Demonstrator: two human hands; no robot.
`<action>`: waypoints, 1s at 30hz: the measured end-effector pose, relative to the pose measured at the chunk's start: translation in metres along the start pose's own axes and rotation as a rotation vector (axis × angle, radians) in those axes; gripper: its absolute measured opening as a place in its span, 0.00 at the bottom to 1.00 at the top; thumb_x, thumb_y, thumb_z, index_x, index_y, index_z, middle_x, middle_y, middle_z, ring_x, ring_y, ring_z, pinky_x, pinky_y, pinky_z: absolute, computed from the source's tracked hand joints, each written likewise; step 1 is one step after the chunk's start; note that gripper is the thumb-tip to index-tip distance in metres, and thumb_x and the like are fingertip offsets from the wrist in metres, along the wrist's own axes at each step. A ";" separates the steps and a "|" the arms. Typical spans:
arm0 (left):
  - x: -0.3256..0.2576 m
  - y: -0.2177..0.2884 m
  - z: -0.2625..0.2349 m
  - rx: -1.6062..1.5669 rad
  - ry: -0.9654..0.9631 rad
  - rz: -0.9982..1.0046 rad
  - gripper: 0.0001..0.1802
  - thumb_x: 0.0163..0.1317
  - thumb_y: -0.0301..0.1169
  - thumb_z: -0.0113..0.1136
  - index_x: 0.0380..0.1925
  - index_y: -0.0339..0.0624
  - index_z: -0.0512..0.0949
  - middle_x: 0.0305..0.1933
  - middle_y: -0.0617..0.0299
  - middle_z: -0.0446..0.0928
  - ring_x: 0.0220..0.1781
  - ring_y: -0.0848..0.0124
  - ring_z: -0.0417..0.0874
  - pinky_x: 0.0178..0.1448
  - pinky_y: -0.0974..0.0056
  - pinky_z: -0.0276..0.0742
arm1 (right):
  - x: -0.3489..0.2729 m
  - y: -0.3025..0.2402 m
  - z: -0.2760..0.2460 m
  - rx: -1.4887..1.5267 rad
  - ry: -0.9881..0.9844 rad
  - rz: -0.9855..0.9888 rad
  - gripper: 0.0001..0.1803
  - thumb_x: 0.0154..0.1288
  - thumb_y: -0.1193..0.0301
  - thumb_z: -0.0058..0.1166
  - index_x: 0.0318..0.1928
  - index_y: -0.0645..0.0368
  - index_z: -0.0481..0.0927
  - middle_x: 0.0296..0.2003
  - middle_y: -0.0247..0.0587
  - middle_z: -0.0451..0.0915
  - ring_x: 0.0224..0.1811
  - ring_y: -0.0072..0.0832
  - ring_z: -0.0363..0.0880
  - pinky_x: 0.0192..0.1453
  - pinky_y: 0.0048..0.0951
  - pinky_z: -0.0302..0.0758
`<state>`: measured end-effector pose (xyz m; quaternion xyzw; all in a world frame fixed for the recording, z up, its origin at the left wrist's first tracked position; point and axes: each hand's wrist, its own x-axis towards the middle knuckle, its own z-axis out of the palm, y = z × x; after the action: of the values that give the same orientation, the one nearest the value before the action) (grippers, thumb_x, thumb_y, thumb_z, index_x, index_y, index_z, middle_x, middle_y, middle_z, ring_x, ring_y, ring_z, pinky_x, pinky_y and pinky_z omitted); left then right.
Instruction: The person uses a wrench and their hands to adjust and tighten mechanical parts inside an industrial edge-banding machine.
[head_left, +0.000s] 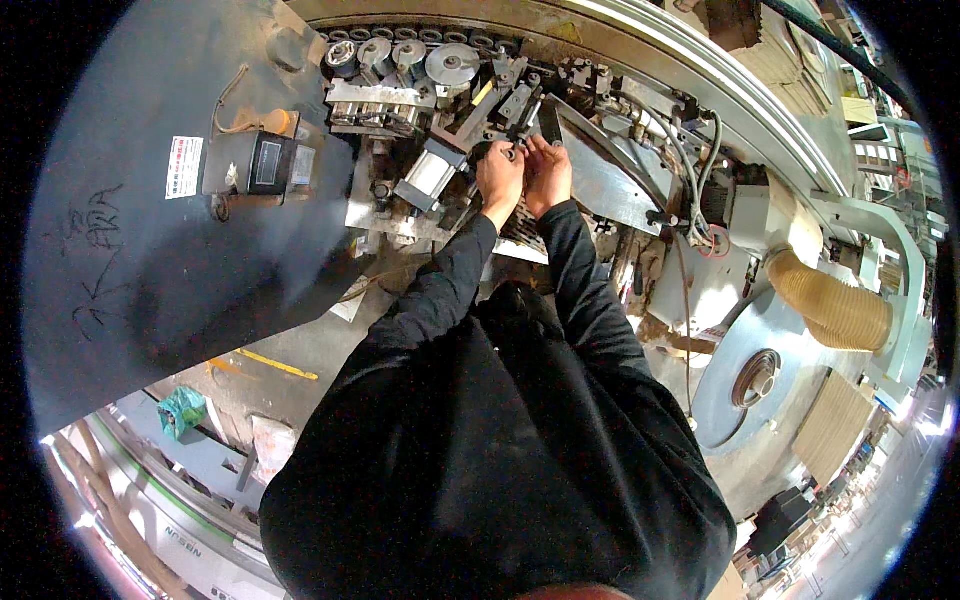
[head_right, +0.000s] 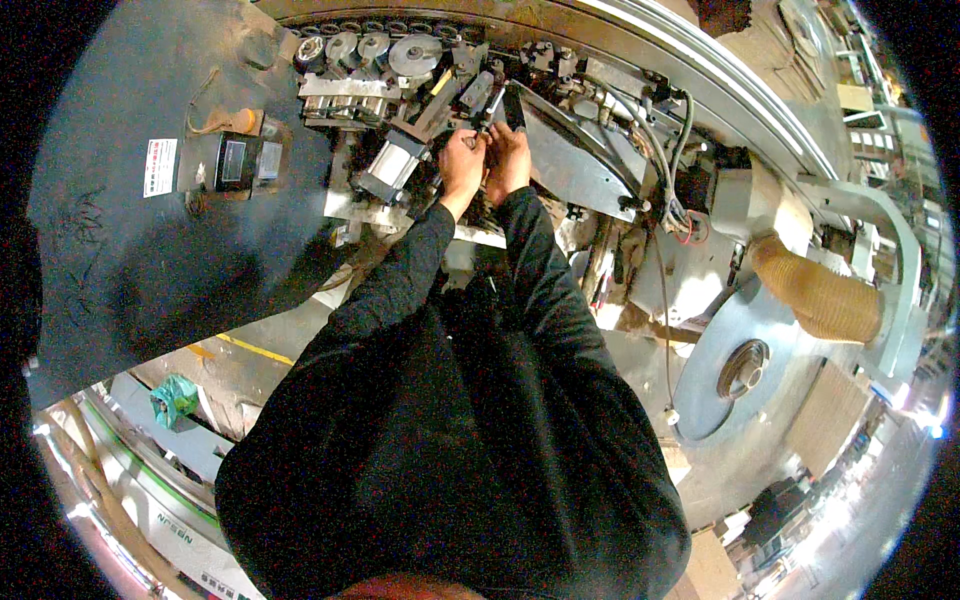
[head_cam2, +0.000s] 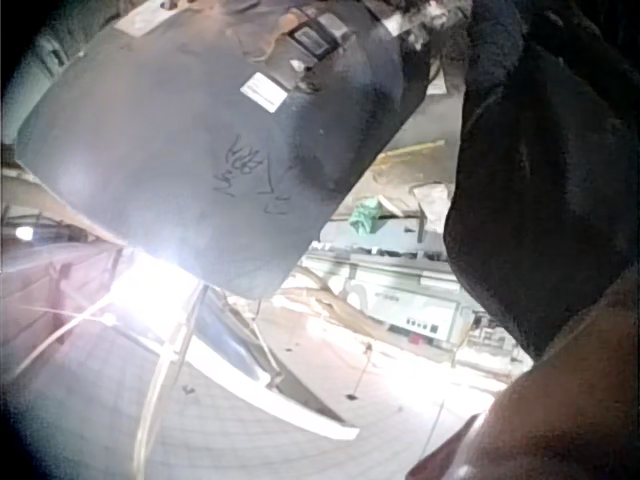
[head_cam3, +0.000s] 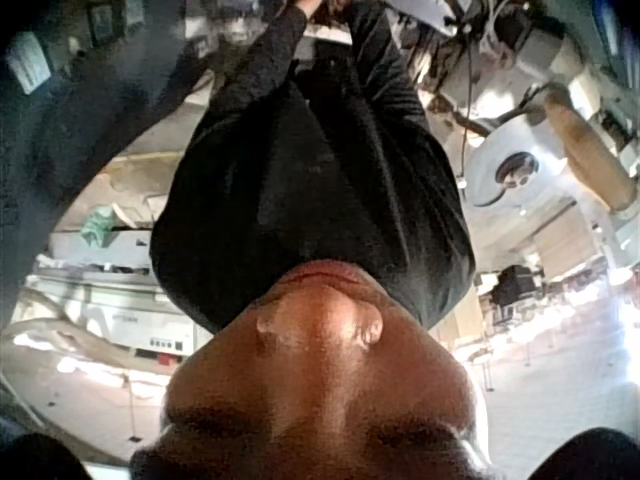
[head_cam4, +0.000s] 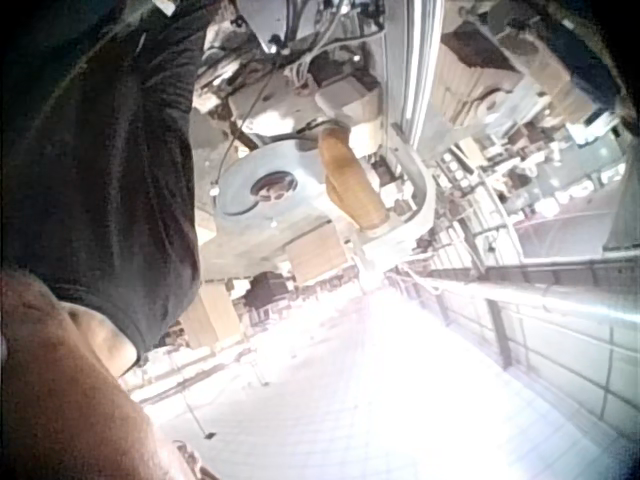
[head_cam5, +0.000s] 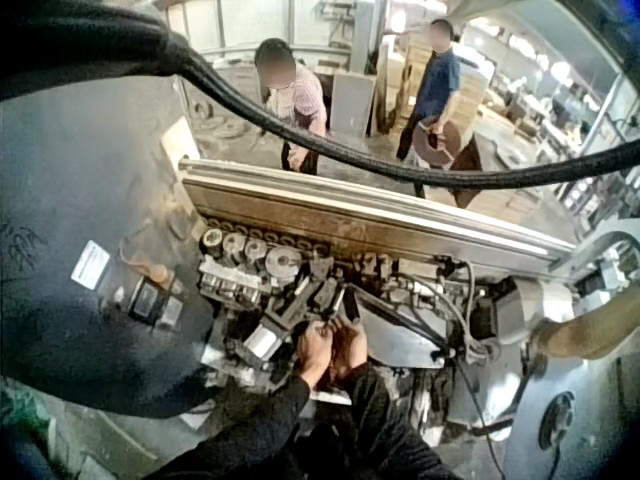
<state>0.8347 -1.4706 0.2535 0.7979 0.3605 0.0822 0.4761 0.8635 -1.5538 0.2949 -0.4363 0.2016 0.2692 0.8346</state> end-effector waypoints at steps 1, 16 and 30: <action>-0.001 0.002 -0.001 0.002 -0.021 -0.048 0.19 0.67 0.45 0.67 0.48 0.43 0.84 0.46 0.48 0.88 0.51 0.45 0.86 0.55 0.47 0.80 | 0.001 0.002 -0.002 0.003 -0.003 -0.011 0.34 0.81 0.51 0.36 0.74 0.62 0.67 0.69 0.42 0.75 0.67 0.35 0.75 0.74 0.34 0.66; -0.010 0.019 -0.012 0.026 -0.019 -0.056 0.18 0.71 0.47 0.65 0.48 0.45 0.82 0.45 0.51 0.88 0.47 0.47 0.87 0.51 0.46 0.80 | 0.006 -0.071 -0.073 -1.860 0.488 -1.112 0.36 0.66 0.58 0.64 0.72 0.49 0.70 0.66 0.44 0.73 0.68 0.48 0.67 0.75 0.51 0.61; -0.016 0.005 -0.012 -0.039 -0.052 -0.043 0.19 0.70 0.44 0.66 0.47 0.38 0.82 0.44 0.50 0.88 0.46 0.51 0.89 0.51 0.51 0.81 | 0.060 -0.078 -0.082 -2.000 0.493 -1.093 0.18 0.64 0.55 0.67 0.49 0.49 0.80 0.44 0.37 0.85 0.45 0.41 0.86 0.55 0.44 0.73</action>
<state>0.8201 -1.4744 0.2673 0.7825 0.3634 0.0582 0.5023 0.9504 -1.6424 0.2648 -0.9690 -0.1586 -0.1792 0.0618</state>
